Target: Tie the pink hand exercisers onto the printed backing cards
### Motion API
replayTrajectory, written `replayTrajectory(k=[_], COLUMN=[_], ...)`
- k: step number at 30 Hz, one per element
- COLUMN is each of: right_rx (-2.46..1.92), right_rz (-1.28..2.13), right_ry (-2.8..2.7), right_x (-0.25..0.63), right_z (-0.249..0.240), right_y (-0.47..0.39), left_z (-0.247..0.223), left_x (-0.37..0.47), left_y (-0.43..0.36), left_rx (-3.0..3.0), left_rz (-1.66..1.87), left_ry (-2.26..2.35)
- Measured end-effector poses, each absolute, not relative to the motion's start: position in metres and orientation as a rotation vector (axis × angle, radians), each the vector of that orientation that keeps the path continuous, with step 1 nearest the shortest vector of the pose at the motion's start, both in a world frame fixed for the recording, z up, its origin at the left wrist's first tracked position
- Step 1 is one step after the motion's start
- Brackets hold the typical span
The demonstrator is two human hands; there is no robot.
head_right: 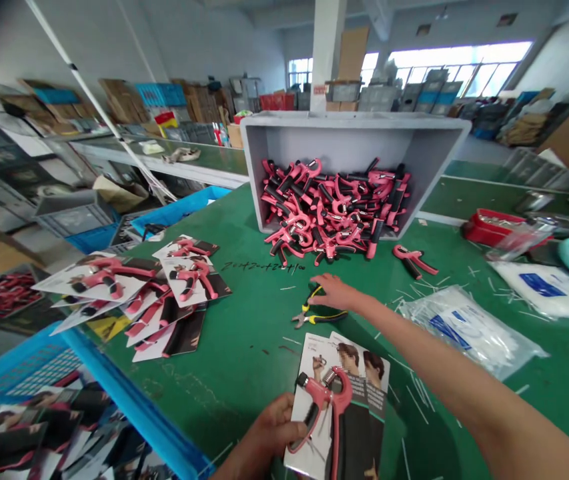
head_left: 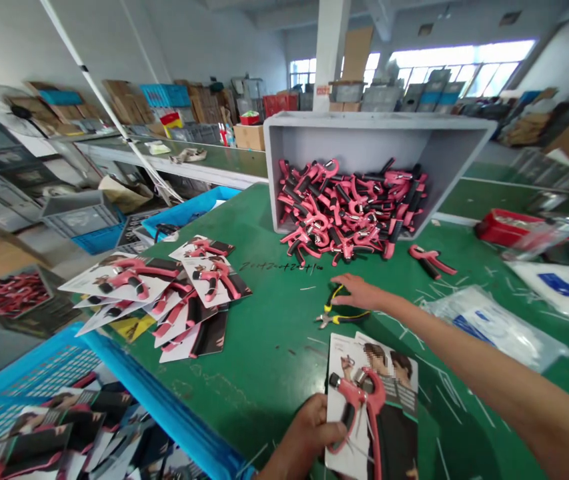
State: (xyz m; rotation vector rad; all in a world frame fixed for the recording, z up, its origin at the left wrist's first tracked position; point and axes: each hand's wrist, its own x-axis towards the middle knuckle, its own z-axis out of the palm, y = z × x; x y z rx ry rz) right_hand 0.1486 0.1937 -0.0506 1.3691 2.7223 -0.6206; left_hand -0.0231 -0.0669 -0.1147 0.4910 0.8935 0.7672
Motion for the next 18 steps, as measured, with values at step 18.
replayTrajectory(k=[18], right_rx=[1.446], right_rz=[-0.741], right_ry=[2.743], right_x=[0.189], right_z=[-0.058], right_y=[0.164], left_z=[-0.052], left_x=[-0.063], left_y=[-0.075], left_rx=[0.558], left_rz=[1.048], left_ry=[1.023])
